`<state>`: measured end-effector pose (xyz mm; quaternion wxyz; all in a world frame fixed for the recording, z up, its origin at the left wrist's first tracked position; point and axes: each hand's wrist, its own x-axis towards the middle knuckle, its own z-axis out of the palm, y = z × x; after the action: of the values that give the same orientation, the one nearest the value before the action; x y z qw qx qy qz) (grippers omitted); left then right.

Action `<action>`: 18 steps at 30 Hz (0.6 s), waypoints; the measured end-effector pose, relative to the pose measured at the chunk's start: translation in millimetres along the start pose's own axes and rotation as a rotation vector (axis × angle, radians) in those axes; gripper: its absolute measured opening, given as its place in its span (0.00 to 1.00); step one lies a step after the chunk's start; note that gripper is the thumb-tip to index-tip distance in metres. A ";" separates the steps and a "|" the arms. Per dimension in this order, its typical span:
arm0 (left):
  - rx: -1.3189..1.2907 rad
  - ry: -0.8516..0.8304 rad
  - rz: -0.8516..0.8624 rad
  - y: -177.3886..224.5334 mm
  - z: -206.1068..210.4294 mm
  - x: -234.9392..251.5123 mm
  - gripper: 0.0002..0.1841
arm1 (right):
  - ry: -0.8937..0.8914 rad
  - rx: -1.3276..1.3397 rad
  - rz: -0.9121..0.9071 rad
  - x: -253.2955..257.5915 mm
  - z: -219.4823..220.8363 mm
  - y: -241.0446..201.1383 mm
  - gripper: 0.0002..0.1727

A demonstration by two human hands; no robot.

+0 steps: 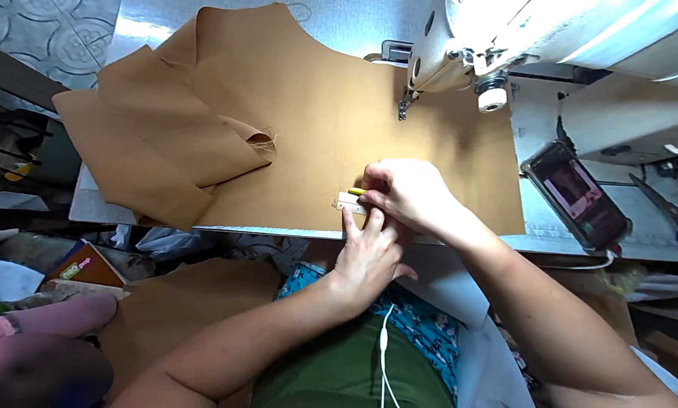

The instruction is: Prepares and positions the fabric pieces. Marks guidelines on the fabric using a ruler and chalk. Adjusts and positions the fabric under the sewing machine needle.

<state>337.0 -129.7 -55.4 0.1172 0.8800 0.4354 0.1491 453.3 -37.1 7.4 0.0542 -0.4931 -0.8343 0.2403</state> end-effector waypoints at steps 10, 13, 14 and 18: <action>0.035 0.023 -0.006 1.0 -0.1 0.6 0.28 | -0.042 -0.027 -0.064 7.7 -0.9 -4.9 0.06; 0.037 0.046 0.000 0.8 0.8 0.6 0.28 | -0.107 -0.050 -0.066 11.1 -5.7 -10.6 0.07; 0.040 0.059 0.001 0.7 1.0 0.6 0.28 | -0.124 -0.064 -0.069 12.0 -6.7 -12.1 0.07; 0.062 0.094 0.008 0.0 3.3 -0.1 0.31 | -0.189 -0.124 -0.106 15.3 -10.7 -18.1 0.06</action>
<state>338.1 -130.1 -58.4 0.0687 0.8770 0.4412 0.1774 434.7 -27.6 22.8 -0.0426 -0.4259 -0.8739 0.2306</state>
